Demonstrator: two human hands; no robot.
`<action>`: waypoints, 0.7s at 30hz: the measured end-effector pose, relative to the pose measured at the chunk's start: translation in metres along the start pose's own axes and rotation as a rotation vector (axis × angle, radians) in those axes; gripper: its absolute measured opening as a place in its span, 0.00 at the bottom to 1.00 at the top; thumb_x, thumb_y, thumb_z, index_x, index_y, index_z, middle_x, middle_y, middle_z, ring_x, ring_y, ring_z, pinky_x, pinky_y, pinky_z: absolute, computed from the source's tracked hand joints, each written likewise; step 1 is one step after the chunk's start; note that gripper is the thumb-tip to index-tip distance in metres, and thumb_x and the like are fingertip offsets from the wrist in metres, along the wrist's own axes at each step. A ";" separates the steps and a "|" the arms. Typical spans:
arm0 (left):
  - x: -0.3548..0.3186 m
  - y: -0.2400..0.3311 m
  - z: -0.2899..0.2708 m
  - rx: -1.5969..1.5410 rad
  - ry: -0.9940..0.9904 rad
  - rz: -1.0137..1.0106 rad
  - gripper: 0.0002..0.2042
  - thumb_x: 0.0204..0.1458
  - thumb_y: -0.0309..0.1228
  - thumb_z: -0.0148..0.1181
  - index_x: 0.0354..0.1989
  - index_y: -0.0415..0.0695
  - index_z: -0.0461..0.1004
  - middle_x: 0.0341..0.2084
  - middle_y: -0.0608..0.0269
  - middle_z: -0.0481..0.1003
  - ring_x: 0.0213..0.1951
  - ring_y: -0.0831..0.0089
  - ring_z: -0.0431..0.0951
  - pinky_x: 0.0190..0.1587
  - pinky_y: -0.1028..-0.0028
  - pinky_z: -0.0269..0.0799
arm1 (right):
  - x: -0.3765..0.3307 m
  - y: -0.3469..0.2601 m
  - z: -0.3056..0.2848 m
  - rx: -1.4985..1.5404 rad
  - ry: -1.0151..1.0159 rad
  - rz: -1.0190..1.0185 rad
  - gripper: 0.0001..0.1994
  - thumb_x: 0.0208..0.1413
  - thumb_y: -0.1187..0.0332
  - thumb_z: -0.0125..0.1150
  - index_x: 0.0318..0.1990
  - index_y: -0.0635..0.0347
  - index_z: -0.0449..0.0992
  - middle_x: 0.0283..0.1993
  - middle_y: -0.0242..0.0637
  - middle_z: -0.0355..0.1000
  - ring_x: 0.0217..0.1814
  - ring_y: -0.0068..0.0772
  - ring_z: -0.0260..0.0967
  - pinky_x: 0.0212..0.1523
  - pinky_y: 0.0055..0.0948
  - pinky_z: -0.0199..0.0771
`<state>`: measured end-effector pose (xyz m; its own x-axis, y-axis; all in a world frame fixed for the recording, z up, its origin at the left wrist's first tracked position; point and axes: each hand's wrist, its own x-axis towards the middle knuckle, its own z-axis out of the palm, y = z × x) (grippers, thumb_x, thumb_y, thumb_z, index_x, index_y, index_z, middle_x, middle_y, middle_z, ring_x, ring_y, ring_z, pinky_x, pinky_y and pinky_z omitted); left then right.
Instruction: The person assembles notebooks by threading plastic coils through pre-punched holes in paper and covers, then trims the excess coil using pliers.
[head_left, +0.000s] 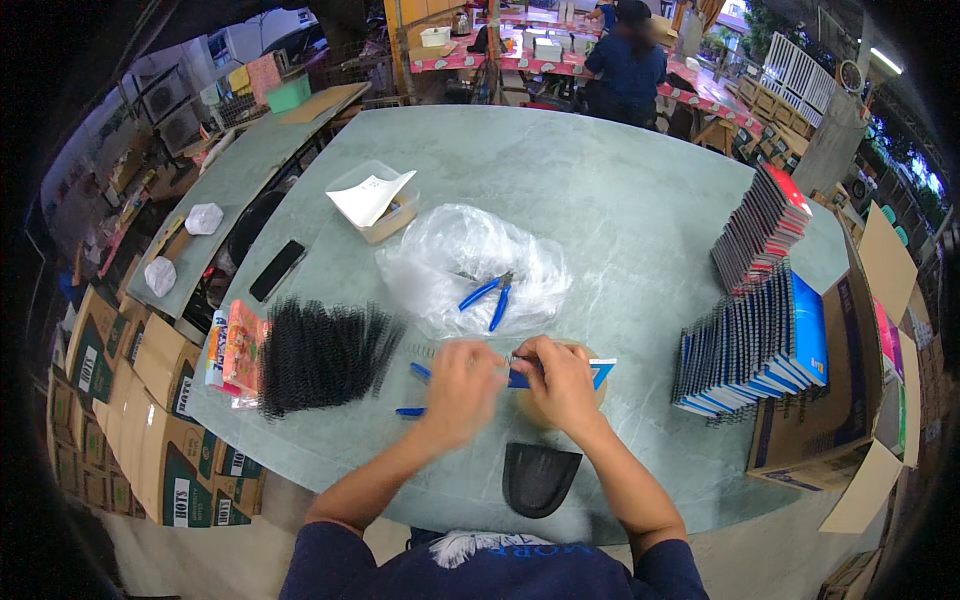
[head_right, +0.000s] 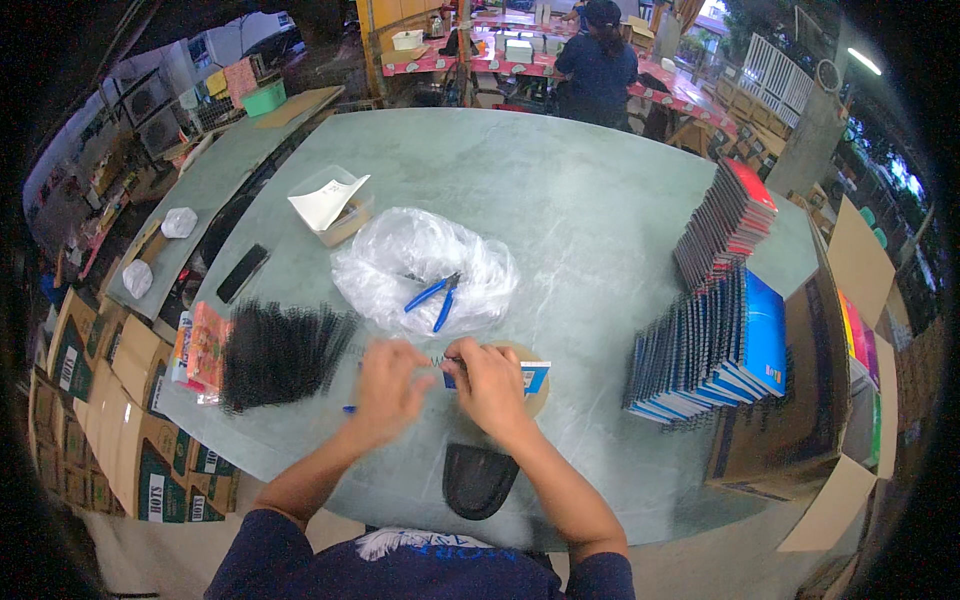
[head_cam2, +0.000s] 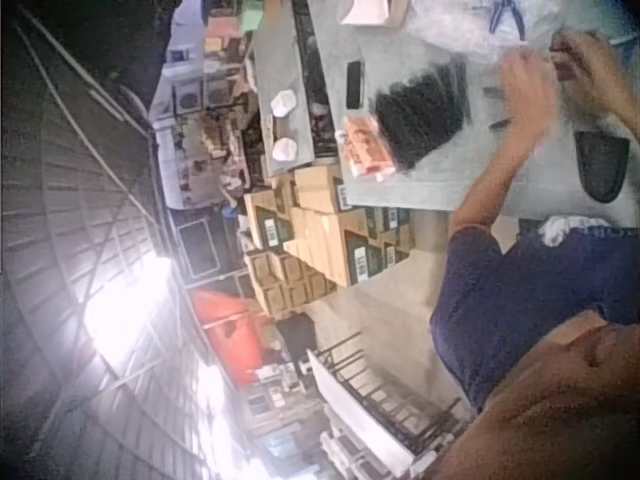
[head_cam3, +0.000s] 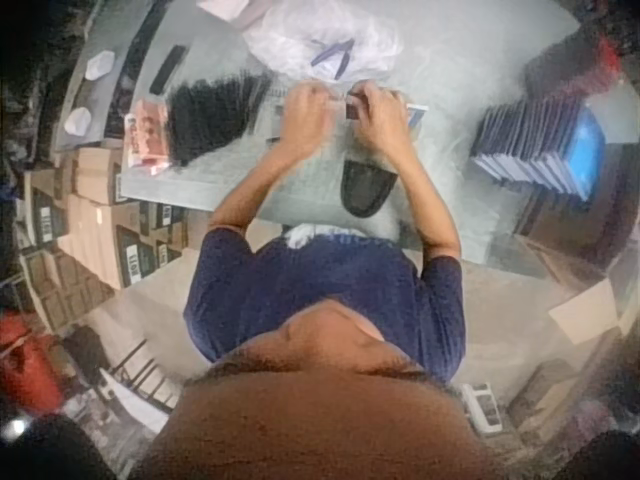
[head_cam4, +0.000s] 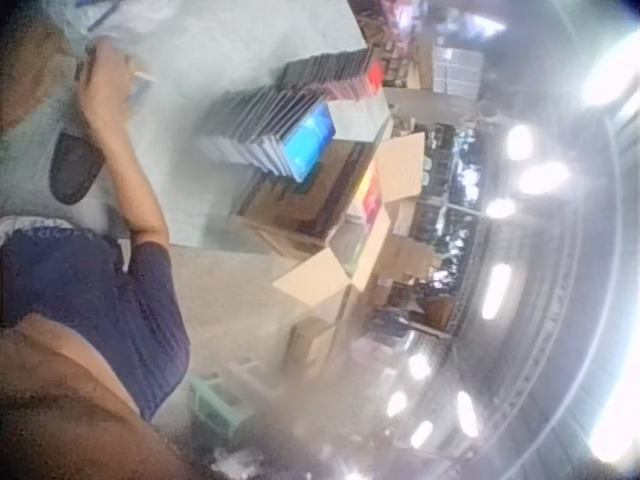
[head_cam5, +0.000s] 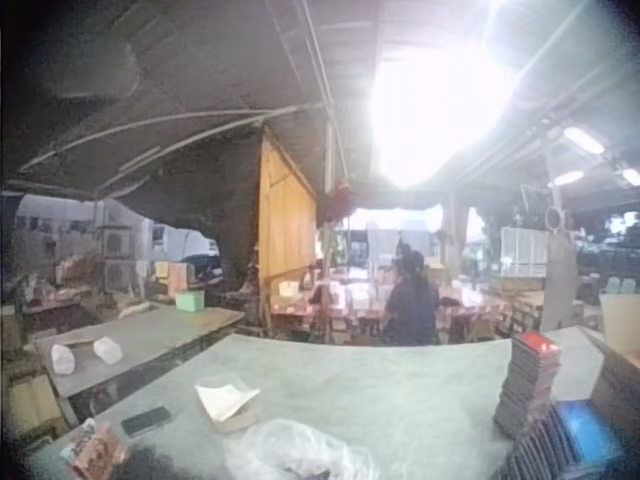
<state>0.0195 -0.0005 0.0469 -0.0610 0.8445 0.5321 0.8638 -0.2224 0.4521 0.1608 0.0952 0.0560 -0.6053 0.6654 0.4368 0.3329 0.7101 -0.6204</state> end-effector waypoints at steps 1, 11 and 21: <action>-0.008 0.017 0.009 0.108 0.079 0.050 0.17 0.43 0.40 0.62 0.37 0.43 0.71 0.31 0.56 0.71 0.36 0.59 0.69 0.39 0.62 0.64 | 0.001 0.003 0.001 0.002 -0.001 0.007 0.10 0.44 0.69 0.65 0.34 0.55 0.70 0.30 0.32 0.73 0.34 0.37 0.70 0.38 0.34 0.61; -0.045 0.031 0.005 -0.407 -0.309 -0.382 0.21 0.39 0.33 0.67 0.41 0.40 0.69 0.34 0.51 0.69 0.40 0.56 0.70 0.45 0.63 0.66 | -0.001 0.047 -0.055 0.061 -0.089 0.175 0.09 0.40 0.75 0.67 0.31 0.61 0.75 0.29 0.38 0.74 0.31 0.32 0.72 0.37 0.26 0.70; 0.032 0.024 -0.034 -0.221 0.278 -0.150 0.14 0.46 0.23 0.58 0.43 0.43 0.75 0.34 0.54 0.76 0.34 0.62 0.76 0.39 0.69 0.71 | -0.033 0.071 -0.053 0.816 -0.094 0.435 0.10 0.43 0.78 0.66 0.36 0.66 0.78 0.36 0.35 0.76 0.38 0.20 0.69 0.41 0.20 0.68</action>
<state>0.0213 0.0050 0.0995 -0.3380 0.7179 0.6085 0.7084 -0.2316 0.6667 0.2432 0.1360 0.0319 -0.6148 0.7883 0.0257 -0.0457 -0.0031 -0.9989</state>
